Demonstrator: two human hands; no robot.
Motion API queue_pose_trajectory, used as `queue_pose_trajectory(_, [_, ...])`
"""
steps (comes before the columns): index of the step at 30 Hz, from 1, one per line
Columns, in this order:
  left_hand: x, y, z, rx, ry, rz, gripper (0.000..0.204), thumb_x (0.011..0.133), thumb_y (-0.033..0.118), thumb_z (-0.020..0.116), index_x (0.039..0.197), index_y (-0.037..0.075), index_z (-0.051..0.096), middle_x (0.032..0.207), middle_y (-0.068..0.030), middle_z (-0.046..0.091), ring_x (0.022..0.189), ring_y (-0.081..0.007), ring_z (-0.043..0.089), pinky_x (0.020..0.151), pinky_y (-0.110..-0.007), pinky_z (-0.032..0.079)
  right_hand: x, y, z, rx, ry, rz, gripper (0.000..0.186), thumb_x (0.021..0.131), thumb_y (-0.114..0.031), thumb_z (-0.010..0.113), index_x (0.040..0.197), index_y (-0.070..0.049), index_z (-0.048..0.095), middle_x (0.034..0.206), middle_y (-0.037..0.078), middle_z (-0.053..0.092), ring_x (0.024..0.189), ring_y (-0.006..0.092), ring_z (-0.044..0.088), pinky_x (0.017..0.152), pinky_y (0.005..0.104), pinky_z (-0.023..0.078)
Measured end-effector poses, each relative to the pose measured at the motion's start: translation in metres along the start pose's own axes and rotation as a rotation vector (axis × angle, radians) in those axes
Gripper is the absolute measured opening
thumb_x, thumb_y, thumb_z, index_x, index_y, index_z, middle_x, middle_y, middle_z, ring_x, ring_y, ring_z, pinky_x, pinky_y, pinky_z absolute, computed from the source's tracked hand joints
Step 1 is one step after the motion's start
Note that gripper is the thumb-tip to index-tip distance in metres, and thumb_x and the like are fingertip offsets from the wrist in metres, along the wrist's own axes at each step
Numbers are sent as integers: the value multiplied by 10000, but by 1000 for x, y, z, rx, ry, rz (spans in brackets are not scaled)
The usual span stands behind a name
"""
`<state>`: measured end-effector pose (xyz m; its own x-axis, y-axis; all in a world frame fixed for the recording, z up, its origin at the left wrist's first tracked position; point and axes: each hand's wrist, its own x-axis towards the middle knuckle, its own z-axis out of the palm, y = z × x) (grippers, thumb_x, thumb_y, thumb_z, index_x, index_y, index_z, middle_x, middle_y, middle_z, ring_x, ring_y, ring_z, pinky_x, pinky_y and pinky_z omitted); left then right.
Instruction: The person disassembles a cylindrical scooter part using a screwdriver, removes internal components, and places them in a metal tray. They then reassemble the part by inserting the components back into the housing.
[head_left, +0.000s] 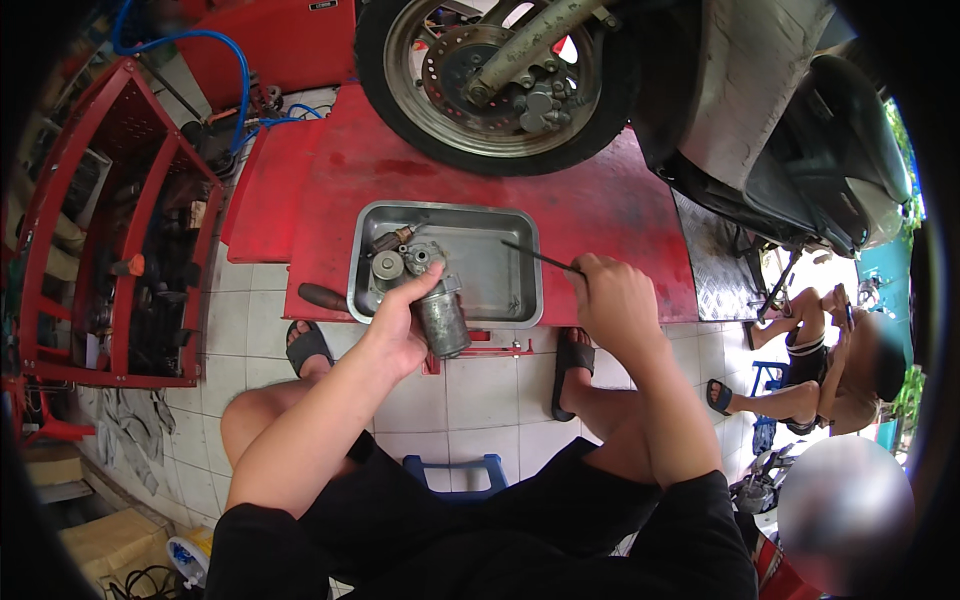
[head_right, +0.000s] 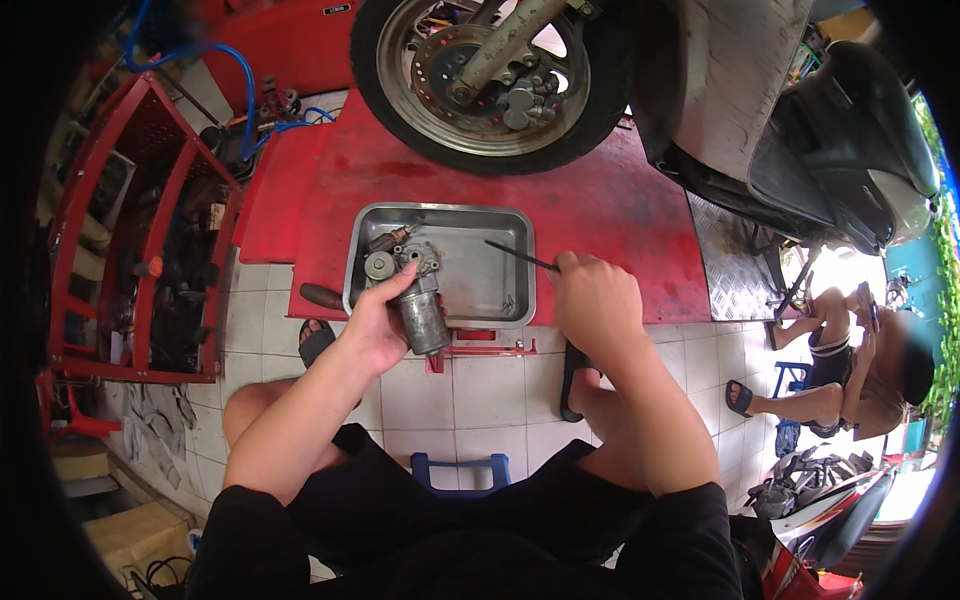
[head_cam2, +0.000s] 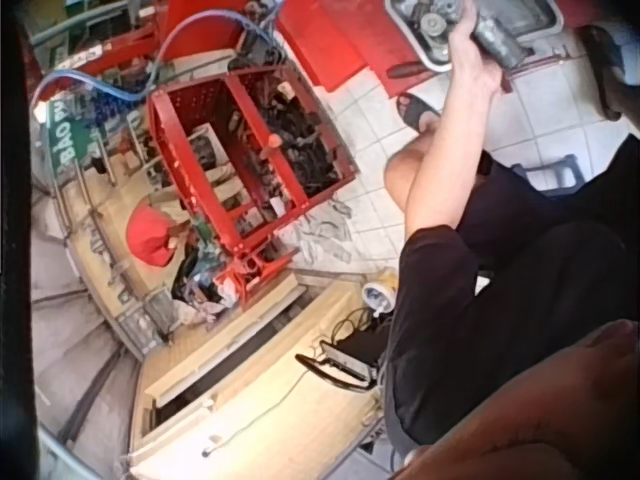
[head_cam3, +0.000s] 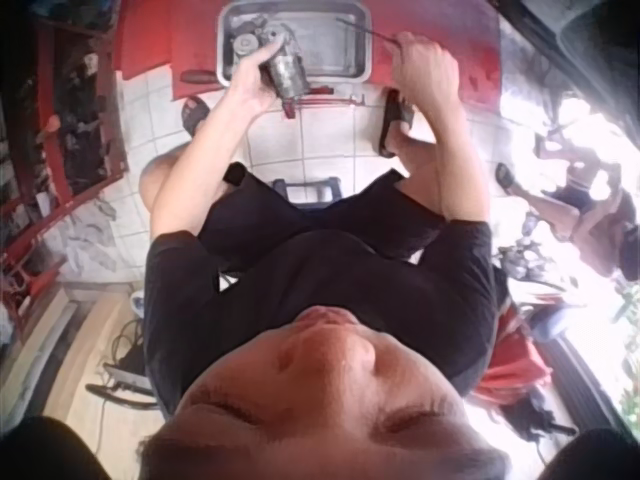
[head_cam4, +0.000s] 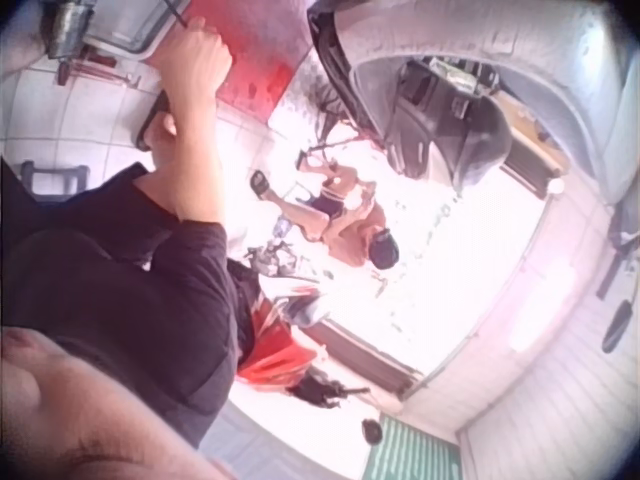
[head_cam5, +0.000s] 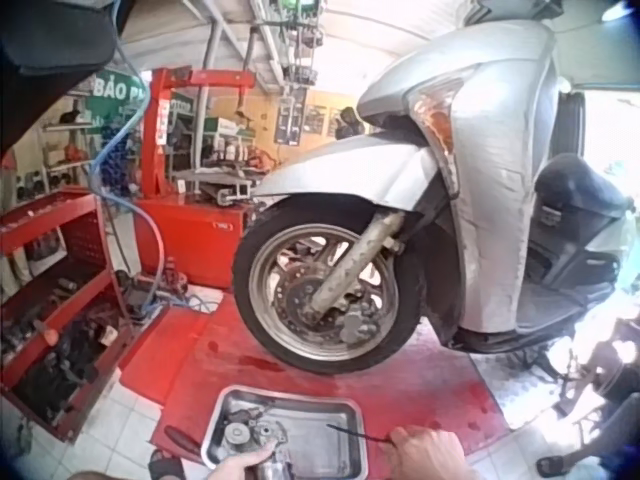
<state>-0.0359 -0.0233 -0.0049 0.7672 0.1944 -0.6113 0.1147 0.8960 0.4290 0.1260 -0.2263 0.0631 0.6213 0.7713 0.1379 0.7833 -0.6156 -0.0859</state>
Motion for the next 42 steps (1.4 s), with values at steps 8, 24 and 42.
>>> queue_pose_trajectory(8, [-9,11,-5,-170,-453,120,497,932,384,661,1258,30,535,1219,-192,601,1087,-312,613,955,-492,514,-9,-18,-28,828,-267,100,232,976,-186,596,994,32,672,699,146,637,630,195,576,615,346,464])
queue_pose_trajectory(24, [-39,48,6,591,-553,576,860,660,102,893,1363,30,402,1217,-103,544,1076,-276,640,862,-434,556,-20,-21,-13,722,89,-268,147,911,-119,666,902,27,656,745,170,637,619,307,642,553,367,487])
queue_pose_trajectory(42, [-37,-5,22,1267,-386,684,1047,647,168,900,1441,5,238,1229,-170,516,1132,-276,566,1015,-378,428,-25,-52,24,1095,-195,-53,634,744,-473,834,1020,64,638,574,43,543,578,188,614,577,347,478])
